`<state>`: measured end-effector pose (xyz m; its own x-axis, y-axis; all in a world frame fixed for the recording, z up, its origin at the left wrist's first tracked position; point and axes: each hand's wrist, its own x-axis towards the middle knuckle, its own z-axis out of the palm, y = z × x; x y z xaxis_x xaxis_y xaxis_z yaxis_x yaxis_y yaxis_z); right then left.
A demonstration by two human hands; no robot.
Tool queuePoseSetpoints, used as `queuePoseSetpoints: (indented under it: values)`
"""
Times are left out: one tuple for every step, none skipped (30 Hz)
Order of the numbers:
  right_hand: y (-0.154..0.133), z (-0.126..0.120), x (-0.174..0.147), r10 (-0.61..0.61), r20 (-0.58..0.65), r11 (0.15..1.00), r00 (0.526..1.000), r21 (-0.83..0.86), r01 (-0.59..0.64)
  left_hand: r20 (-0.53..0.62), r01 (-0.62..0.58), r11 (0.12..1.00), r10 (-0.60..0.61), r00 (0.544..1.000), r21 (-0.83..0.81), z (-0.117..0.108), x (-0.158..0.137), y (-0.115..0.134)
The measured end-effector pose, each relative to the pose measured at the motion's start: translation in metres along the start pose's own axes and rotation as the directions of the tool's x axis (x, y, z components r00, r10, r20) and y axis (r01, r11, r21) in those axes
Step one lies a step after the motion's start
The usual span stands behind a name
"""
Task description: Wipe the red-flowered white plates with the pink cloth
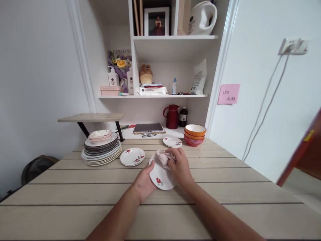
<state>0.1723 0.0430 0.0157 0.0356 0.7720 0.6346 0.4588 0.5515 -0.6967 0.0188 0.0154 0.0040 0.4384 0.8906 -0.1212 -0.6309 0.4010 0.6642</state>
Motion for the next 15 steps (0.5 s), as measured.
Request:
queuePoseSetpoints:
  values:
    - [0.001,0.002,-0.001,-0.003,0.022,1.000,1.000,-0.005,0.003,0.002,-0.004,1.000,0.004,1.000,0.000,0.000,0.000,-0.001]
    - [0.001,0.004,-0.003,-0.006,0.049,1.000,0.999,-0.008,0.007,-0.004,-0.016,1.000,0.016,1.000,0.000,-0.001,0.000,-0.002]
    - [0.002,0.006,-0.005,-0.008,0.081,1.000,0.997,-0.011,0.009,-0.015,-0.034,0.999,0.034,0.999,0.002,-0.001,0.001,-0.002]
    - [0.002,0.008,-0.006,-0.008,0.115,1.000,0.993,-0.009,0.010,-0.030,-0.057,0.998,0.057,0.998,0.007,-0.002,0.001,-0.002]
    - [0.002,0.010,-0.007,-0.008,0.149,1.000,0.989,-0.004,0.008,-0.042,-0.078,0.997,0.078,0.996,0.015,-0.002,0.002,-0.003]
    - [0.000,0.010,-0.008,-0.006,0.184,1.000,0.983,0.007,0.005,-0.047,-0.094,0.995,0.095,0.994,0.027,-0.002,0.002,-0.003]
    - [-0.002,0.010,-0.009,-0.005,0.222,1.000,0.975,0.026,0.000,-0.044,-0.105,0.994,0.107,0.993,0.042,-0.001,0.002,-0.002]
    - [-0.005,0.008,-0.009,-0.006,0.264,0.999,0.964,0.051,-0.008,-0.037,-0.113,0.992,0.116,0.993,0.057,-0.001,0.002,-0.002]
    - [-0.008,0.006,-0.009,-0.008,0.304,0.997,0.952,0.081,-0.017,-0.030,-0.122,0.990,0.124,0.992,0.072,0.000,0.002,-0.002]
    - [-0.011,0.004,-0.010,-0.009,0.335,0.993,0.942,0.112,-0.030,-0.025,-0.131,0.988,0.134,0.991,0.085,0.000,0.002,-0.001]
    - [-0.014,0.002,-0.010,-0.007,0.353,0.989,0.935,0.139,-0.046,-0.024,-0.141,0.985,0.144,0.989,0.098,0.000,0.002,-0.001]
    - [-0.017,0.002,-0.010,0.000,0.359,0.986,0.933,0.158,-0.061,-0.027,-0.149,0.983,0.153,0.988,0.111,0.000,0.003,-0.001]
    - [-0.019,0.002,-0.011,0.010,0.354,0.984,0.935,0.164,-0.073,-0.026,-0.153,0.981,0.157,0.987,0.122,0.000,0.003,-0.001]
    - [-0.020,0.003,-0.012,0.024,0.340,0.983,0.940,0.161,-0.083,-0.020,-0.153,0.980,0.157,0.987,0.130,-0.001,0.003,-0.001]
    - [-0.021,0.005,-0.013,0.040,0.323,0.984,0.946,0.150,-0.093,-0.008,-0.152,0.979,0.154,0.988,0.133,-0.001,0.004,-0.001]
